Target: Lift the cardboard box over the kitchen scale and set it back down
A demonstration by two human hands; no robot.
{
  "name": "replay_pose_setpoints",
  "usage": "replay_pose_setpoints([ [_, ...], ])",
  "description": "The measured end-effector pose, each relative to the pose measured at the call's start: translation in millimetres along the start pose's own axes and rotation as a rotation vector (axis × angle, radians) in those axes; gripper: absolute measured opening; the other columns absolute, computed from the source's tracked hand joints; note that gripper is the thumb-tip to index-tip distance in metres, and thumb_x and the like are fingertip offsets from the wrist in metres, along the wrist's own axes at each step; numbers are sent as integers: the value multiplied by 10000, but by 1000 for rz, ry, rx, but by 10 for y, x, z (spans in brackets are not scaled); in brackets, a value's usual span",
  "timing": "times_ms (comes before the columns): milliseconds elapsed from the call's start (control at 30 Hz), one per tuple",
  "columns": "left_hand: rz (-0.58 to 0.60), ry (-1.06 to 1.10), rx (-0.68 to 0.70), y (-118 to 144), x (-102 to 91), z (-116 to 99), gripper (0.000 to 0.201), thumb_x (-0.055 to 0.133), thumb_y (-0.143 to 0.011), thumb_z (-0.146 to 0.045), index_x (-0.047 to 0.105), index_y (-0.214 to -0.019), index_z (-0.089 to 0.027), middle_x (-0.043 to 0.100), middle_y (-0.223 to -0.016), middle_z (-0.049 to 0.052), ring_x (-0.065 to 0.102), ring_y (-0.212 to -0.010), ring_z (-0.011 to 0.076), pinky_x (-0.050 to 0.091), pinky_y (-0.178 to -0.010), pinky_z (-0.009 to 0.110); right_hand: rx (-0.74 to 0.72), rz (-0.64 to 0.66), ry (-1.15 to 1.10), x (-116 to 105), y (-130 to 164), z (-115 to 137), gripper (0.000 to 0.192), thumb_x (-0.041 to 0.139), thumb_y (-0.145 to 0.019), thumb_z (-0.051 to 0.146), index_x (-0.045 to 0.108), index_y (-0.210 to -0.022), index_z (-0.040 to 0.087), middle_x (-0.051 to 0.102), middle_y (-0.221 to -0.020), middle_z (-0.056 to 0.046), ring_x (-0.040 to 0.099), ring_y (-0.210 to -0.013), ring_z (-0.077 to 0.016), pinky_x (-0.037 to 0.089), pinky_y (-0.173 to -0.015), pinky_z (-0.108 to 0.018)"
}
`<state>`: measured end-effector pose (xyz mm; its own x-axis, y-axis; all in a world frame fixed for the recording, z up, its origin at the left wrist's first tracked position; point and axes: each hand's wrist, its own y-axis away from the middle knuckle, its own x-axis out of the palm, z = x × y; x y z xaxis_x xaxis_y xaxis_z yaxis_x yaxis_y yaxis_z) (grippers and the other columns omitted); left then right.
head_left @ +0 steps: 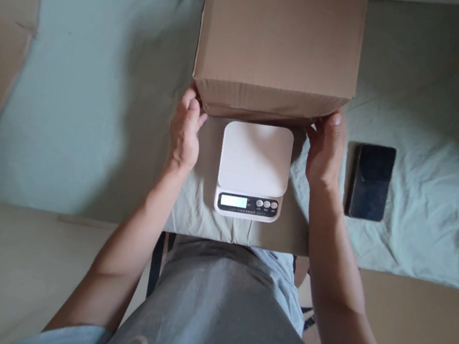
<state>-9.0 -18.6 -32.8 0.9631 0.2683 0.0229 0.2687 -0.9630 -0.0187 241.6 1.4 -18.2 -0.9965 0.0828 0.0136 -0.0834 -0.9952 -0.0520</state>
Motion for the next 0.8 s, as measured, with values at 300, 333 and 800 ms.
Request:
replay_pose_setpoints([
  [300, 32, -35, 116, 389, -12, -675, 452, 484, -835, -675, 533, -1230, -461, 518, -1388, -80, 411, -1400, 224, 427, -1136, 411, -132, -83, -74, -53, 281, 521, 337, 500, -797, 572, 623, -1043, 378, 632, -1095, -1, 581, -1121, -227, 455, -1052, -409],
  [333, 17, -31, 120, 490, -26, -709, 419, 470, -855, -653, 547, -1211, -445, 528, -1376, -70, 422, -1392, 228, 430, -1133, 414, -151, -91, -103, -60, 393, 563, 359, 495, -796, 569, 622, -1069, 374, 638, -1084, -2, 586, -1119, -229, 447, -1059, -420],
  [800, -34, -39, 75, 1322, -102, -549, 344, 482, -912, -478, 583, -1183, -292, 555, -1370, 54, 478, -1344, 227, 428, -1108, 400, -45, -157, -29, -144, 1224, 379, 465, 442, -819, 597, 621, -1173, 354, 642, -1274, -18, 555, -1262, -287, 407, -1102, -524],
])
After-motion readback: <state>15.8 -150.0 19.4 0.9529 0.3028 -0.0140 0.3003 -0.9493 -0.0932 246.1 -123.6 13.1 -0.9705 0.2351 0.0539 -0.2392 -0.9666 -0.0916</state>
